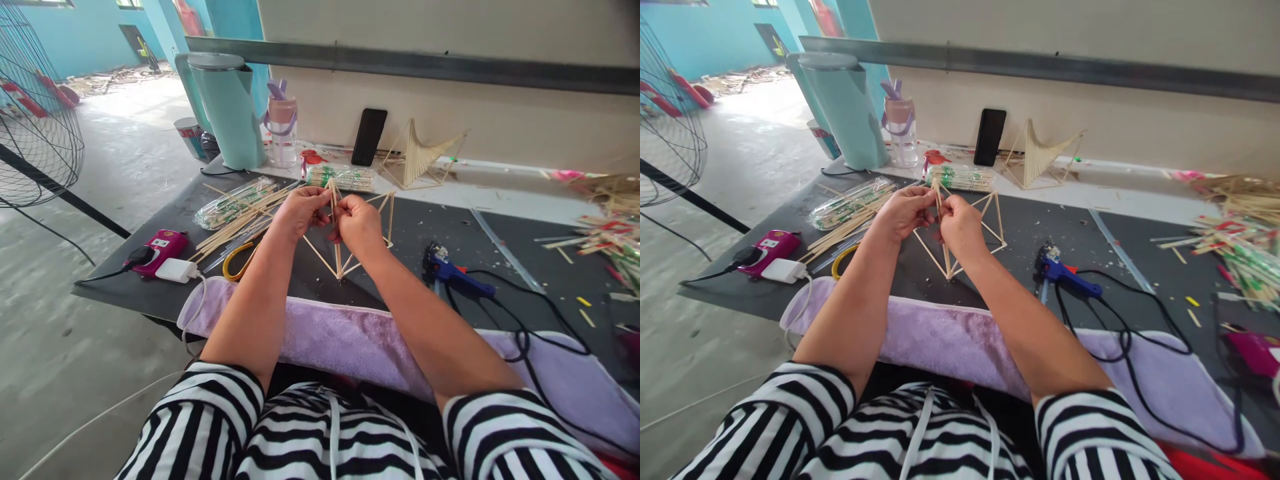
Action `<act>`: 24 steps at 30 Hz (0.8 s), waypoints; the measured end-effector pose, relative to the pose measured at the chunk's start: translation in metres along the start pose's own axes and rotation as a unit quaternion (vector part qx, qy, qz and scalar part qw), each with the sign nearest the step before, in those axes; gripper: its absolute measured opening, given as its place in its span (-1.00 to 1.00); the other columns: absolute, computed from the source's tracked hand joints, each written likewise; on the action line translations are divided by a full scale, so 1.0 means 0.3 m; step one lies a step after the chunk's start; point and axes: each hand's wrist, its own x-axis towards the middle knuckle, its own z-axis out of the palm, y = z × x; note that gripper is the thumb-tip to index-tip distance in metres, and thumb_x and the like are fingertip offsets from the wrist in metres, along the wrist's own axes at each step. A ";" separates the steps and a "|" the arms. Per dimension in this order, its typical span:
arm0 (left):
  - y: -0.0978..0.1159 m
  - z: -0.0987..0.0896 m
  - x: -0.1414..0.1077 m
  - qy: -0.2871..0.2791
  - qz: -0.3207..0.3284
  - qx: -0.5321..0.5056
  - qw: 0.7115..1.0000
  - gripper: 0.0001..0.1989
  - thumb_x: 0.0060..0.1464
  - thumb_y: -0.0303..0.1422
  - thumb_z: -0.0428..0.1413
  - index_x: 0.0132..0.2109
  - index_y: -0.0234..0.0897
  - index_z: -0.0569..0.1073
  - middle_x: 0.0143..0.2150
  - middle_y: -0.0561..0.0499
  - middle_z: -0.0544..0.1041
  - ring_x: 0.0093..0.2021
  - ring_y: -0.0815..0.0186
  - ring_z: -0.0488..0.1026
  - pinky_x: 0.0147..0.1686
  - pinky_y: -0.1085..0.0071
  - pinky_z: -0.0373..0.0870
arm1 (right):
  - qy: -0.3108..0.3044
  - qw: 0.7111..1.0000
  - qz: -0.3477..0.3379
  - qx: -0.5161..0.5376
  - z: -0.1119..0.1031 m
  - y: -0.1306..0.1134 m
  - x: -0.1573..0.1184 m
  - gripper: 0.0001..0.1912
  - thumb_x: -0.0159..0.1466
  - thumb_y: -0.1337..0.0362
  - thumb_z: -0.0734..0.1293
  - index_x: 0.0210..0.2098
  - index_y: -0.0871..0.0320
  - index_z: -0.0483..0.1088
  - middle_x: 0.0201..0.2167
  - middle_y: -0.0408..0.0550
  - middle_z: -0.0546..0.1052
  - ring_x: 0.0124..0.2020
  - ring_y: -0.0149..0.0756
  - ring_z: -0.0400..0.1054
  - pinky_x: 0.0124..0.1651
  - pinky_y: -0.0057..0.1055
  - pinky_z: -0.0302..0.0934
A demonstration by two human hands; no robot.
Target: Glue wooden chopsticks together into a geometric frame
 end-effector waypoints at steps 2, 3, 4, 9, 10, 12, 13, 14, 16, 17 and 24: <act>0.004 0.002 -0.005 -0.002 0.001 0.011 1.000 -0.86 0.13 -0.40 0.19 -0.36 -0.38 0.47 -0.59 0.11 0.45 -0.70 0.49 0.39 -0.72 0.62 0.24 | -0.005 1.000 -0.001 -0.015 -0.005 -0.004 -0.001 -0.91 0.23 0.31 0.26 -0.40 0.14 0.36 -0.57 -0.17 0.48 -0.76 -0.37 0.35 -0.76 -0.48 0.24; 0.007 0.005 -0.007 -0.001 0.003 0.017 1.000 -0.86 0.15 -0.39 0.17 -0.35 -0.38 0.48 -0.57 0.11 0.47 -0.70 0.49 0.39 -0.72 0.61 0.24 | -0.007 1.000 -0.002 -0.022 -0.008 -0.006 0.000 -0.91 0.23 0.32 0.26 -0.40 0.14 0.36 -0.58 -0.18 0.47 -0.76 -0.37 0.34 -0.76 -0.48 0.24; 0.009 0.008 -0.009 0.003 0.007 0.026 1.000 -0.85 0.16 -0.38 0.15 -0.34 -0.38 0.49 -0.55 0.10 0.48 -0.70 0.50 0.39 -0.71 0.61 0.25 | -0.008 1.000 -0.004 -0.026 -0.010 -0.006 0.002 -0.91 0.23 0.32 0.26 -0.41 0.14 0.36 -0.60 -0.19 0.45 -0.76 -0.37 0.35 -0.76 -0.49 0.24; 0.013 0.031 -0.012 0.069 0.065 0.103 0.990 -0.83 0.14 -0.38 0.15 -0.39 -0.39 0.50 -0.55 0.10 0.47 -0.71 0.53 0.34 -0.71 0.61 0.22 | -0.010 1.000 -0.012 -0.023 -0.012 -0.001 0.013 -0.91 0.22 0.34 0.27 -0.43 0.14 0.35 -0.62 -0.20 0.44 -0.76 -0.37 0.35 -0.77 -0.51 0.22; 0.013 0.034 -0.011 0.077 0.075 0.118 0.987 -0.82 0.13 -0.39 0.16 -0.41 -0.39 0.50 -0.58 0.11 0.46 -0.71 0.53 0.33 -0.70 0.61 0.22 | -0.012 1.000 -0.011 -0.022 -0.012 0.000 0.014 -0.91 0.22 0.35 0.27 -0.43 0.14 0.35 -0.61 -0.20 0.45 -0.76 -0.38 0.35 -0.77 -0.51 0.21; 0.010 0.035 -0.008 0.079 0.094 0.143 0.982 -0.81 0.11 -0.38 0.16 -0.43 -0.38 0.51 -0.62 0.12 0.42 -0.70 0.53 0.32 -0.68 0.61 0.23 | -0.016 1.000 -0.012 -0.018 -0.011 0.003 0.016 -0.91 0.21 0.37 0.26 -0.43 0.14 0.34 -0.61 -0.20 0.46 -0.76 -0.40 0.34 -0.76 -0.52 0.21; 0.007 0.033 -0.006 0.077 0.103 0.152 0.980 -0.80 0.11 -0.37 0.16 -0.43 -0.38 0.51 -0.64 0.12 0.41 -0.69 0.52 0.32 -0.67 0.61 0.24 | -0.019 1.000 -0.015 -0.014 -0.011 0.004 0.017 -0.90 0.21 0.38 0.25 -0.44 0.14 0.34 -0.61 -0.21 0.46 -0.76 -0.41 0.33 -0.76 -0.52 0.22; 0.004 0.031 -0.003 0.075 0.112 0.159 0.978 -0.80 0.11 -0.36 0.15 -0.43 -0.38 0.51 -0.65 0.12 0.40 -0.69 0.52 0.32 -0.67 0.61 0.24 | -0.021 1.000 -0.017 -0.009 -0.010 0.006 0.017 -0.90 0.21 0.38 0.25 -0.44 0.14 0.33 -0.62 -0.21 0.45 -0.76 -0.42 0.33 -0.75 -0.52 0.22; -0.002 0.026 0.002 0.072 0.125 0.169 0.975 -0.79 0.11 -0.34 0.14 -0.43 -0.37 0.52 -0.68 0.12 0.38 -0.70 0.51 0.31 -0.67 0.61 0.23 | -0.023 1.000 -0.020 -0.001 -0.009 0.011 0.019 -0.89 0.21 0.38 0.24 -0.45 0.13 0.32 -0.64 -0.22 0.44 -0.77 -0.42 0.32 -0.75 -0.52 0.22; -0.005 0.024 0.004 0.072 0.129 0.172 0.974 -0.79 0.11 -0.34 0.14 -0.43 -0.37 0.53 -0.69 0.12 0.37 -0.70 0.51 0.30 -0.67 0.61 0.23 | -0.022 1.000 -0.019 0.002 -0.008 0.013 0.020 -0.89 0.22 0.38 0.24 -0.45 0.13 0.31 -0.65 -0.22 0.44 -0.77 -0.42 0.31 -0.75 -0.52 0.22; -0.004 0.024 0.008 0.068 0.131 0.170 0.974 -0.83 0.10 -0.39 0.13 -0.41 -0.37 0.53 -0.65 0.11 0.39 -0.70 0.52 0.31 -0.67 0.62 0.20 | -0.032 0.999 0.004 0.000 -0.013 -0.001 0.022 -0.88 0.22 0.39 0.24 -0.45 0.13 0.30 -0.63 -0.20 0.46 -0.77 -0.42 0.31 -0.75 -0.51 0.22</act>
